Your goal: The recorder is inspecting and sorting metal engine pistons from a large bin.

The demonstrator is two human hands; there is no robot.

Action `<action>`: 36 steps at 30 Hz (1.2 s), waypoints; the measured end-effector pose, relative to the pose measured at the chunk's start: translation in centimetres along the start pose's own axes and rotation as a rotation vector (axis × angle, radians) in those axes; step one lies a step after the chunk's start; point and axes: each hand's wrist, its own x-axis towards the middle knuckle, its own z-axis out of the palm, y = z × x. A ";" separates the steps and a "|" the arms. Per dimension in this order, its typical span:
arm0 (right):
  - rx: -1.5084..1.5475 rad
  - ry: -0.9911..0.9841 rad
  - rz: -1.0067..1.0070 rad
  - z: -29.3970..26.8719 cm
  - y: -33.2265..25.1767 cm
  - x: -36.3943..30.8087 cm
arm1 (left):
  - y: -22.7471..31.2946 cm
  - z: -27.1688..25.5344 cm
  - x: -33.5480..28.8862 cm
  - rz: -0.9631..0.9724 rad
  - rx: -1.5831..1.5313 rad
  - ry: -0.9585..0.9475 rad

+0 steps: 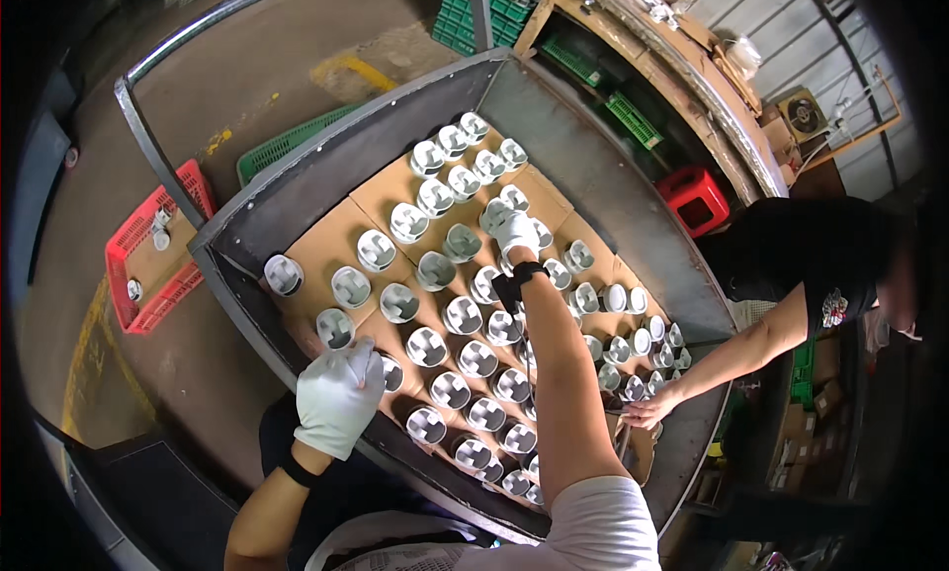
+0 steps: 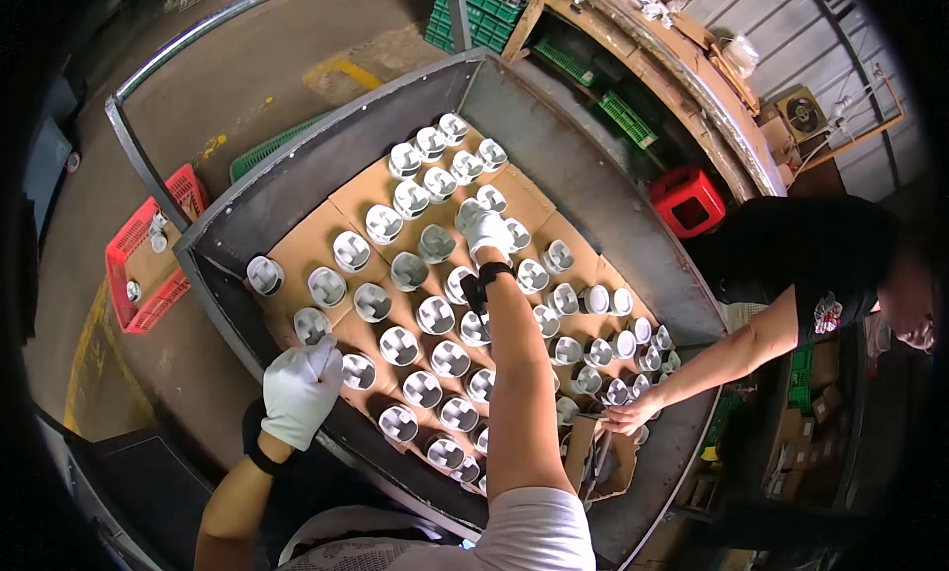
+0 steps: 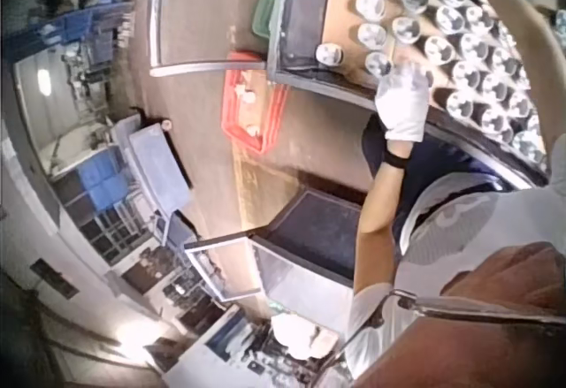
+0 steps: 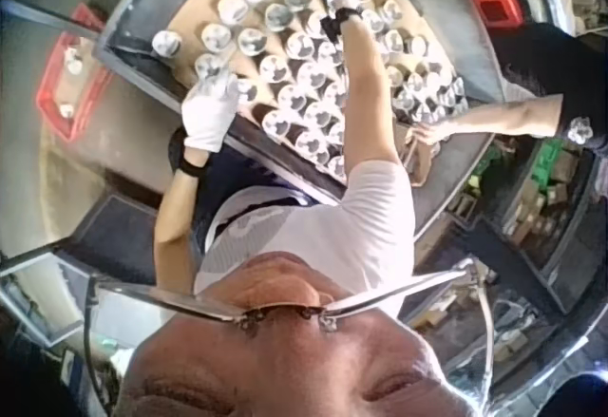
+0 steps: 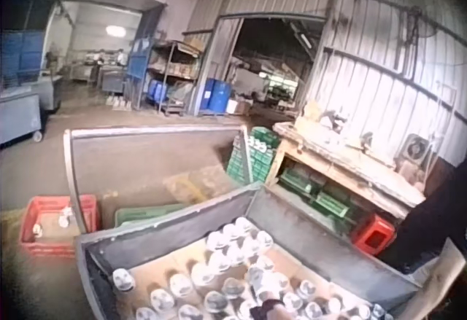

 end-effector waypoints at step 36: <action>0.902 -0.309 -0.427 -18.6 -26.0 -10.6 | -2.0 -1.2 -2.5 -0.347 -1.156 0.096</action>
